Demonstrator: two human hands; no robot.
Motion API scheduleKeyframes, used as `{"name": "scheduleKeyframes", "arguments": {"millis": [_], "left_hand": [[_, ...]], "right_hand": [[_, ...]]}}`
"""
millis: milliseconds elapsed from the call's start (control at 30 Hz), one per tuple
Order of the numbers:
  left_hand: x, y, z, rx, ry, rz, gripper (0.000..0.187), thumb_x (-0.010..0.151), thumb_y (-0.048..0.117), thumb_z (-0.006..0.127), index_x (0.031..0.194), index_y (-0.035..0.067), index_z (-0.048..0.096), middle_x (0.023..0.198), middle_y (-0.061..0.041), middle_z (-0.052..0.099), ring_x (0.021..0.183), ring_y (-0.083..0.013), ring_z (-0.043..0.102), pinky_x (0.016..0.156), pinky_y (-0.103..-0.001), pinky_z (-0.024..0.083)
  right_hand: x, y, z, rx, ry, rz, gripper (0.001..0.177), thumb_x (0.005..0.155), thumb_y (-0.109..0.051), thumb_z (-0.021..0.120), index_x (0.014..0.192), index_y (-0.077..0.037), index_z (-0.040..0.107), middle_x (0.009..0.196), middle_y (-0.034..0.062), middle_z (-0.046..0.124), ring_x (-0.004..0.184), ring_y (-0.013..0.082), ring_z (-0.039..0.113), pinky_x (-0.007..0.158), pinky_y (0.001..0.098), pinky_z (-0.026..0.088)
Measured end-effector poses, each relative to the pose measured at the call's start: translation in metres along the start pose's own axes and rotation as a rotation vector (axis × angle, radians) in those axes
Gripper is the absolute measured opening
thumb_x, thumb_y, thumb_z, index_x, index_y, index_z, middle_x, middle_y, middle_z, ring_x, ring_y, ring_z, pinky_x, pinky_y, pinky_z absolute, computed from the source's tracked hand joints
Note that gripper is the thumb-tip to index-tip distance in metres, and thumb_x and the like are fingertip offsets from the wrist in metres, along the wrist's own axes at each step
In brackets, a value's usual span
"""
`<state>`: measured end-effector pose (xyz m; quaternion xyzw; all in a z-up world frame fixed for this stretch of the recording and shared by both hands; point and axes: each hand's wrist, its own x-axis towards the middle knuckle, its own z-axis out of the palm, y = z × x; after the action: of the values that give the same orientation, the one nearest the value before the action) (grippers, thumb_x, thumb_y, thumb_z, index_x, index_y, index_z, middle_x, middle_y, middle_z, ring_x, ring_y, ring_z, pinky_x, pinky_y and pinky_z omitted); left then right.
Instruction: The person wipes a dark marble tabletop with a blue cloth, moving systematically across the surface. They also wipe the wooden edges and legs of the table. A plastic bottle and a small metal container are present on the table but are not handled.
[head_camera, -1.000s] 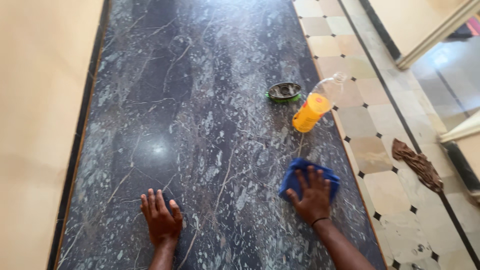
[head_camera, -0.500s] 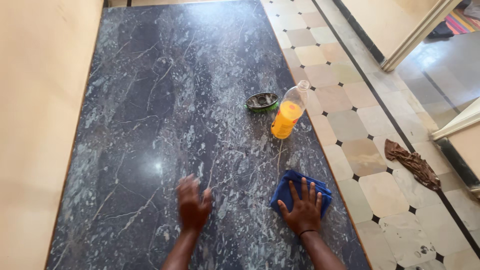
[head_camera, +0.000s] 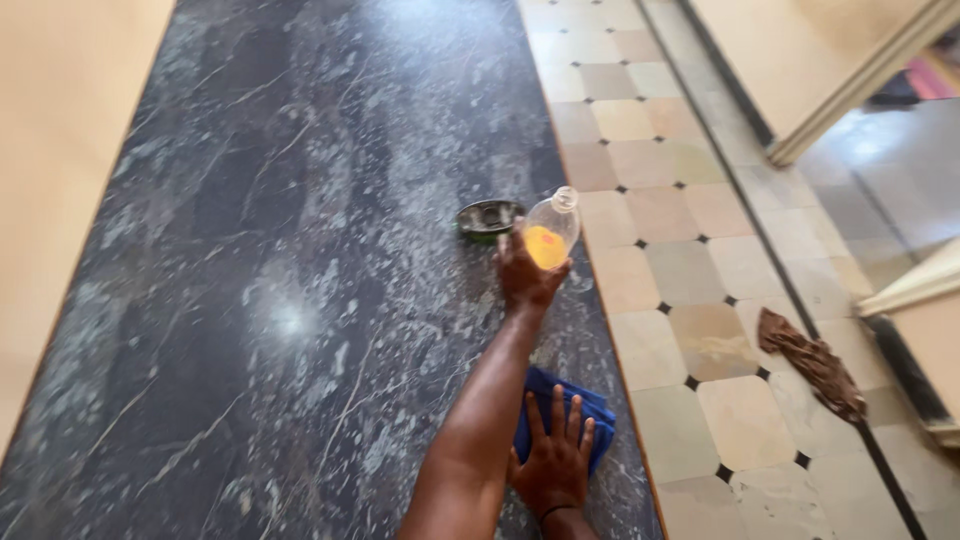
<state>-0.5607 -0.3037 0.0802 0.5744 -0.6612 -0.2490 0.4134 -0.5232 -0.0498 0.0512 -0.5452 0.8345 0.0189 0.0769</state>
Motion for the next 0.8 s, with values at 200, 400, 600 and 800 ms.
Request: {"name": "scheduleKeyframes", "arguments": {"millis": [200, 400, 600, 800], "left_hand": [[-0.042, -0.051, -0.094, -0.118, 0.127, 0.208, 0.095, 0.064, 0.027, 0.093, 0.144, 0.003, 0.047, 0.13, -0.024, 0.063, 0.12, -0.0422, 0.061, 0.1, -0.05, 0.052], [-0.118, -0.158, -0.329, -0.022, 0.273, -0.097, 0.094, 0.067, 0.041, 0.095, 0.139, 0.003, 0.048, 0.12, -0.016, 0.069, 0.102, -0.0284, 0.072, 0.086, -0.039, 0.064], [-0.224, -0.246, -0.543, 0.241, 0.561, -0.255, 0.097, 0.065, 0.035, 0.097, 0.141, 0.0, 0.048, 0.124, -0.018, 0.068, 0.109, -0.0321, 0.07, 0.095, -0.042, 0.057], [-0.305, -0.281, -0.622, 0.28, 0.67, -0.262, 0.094, 0.068, 0.035, 0.098, 0.139, -0.002, 0.048, 0.126, -0.019, 0.065, 0.114, -0.0318, 0.067, 0.099, -0.042, 0.055]], "right_hand": [[0.011, 0.008, 0.025, 0.028, 0.237, -0.08, 0.082, 0.082, -0.071, 0.052, 0.152, -0.029, 0.041, 0.165, 0.0141, 0.027, 0.153, 0.0402, 0.021, 0.121, 0.0606, 0.016], [0.034, 0.02, 0.061, 0.102, 0.393, -0.161, 0.085, 0.087, -0.075, 0.042, 0.158, -0.03, 0.04, 0.168, 0.0164, 0.029, 0.156, 0.0451, 0.021, 0.123, 0.0652, 0.015], [0.042, 0.029, 0.076, 0.196, 0.39, -0.225, 0.086, 0.093, -0.079, 0.036, 0.162, -0.028, 0.038, 0.171, 0.0224, 0.026, 0.157, 0.0486, 0.017, 0.123, 0.0674, 0.008], [0.047, 0.03, 0.083, 0.211, 0.399, -0.21, 0.087, 0.095, -0.082, 0.032, 0.162, -0.026, 0.036, 0.173, 0.0233, 0.022, 0.159, 0.0494, 0.013, 0.124, 0.0663, 0.003]]}}
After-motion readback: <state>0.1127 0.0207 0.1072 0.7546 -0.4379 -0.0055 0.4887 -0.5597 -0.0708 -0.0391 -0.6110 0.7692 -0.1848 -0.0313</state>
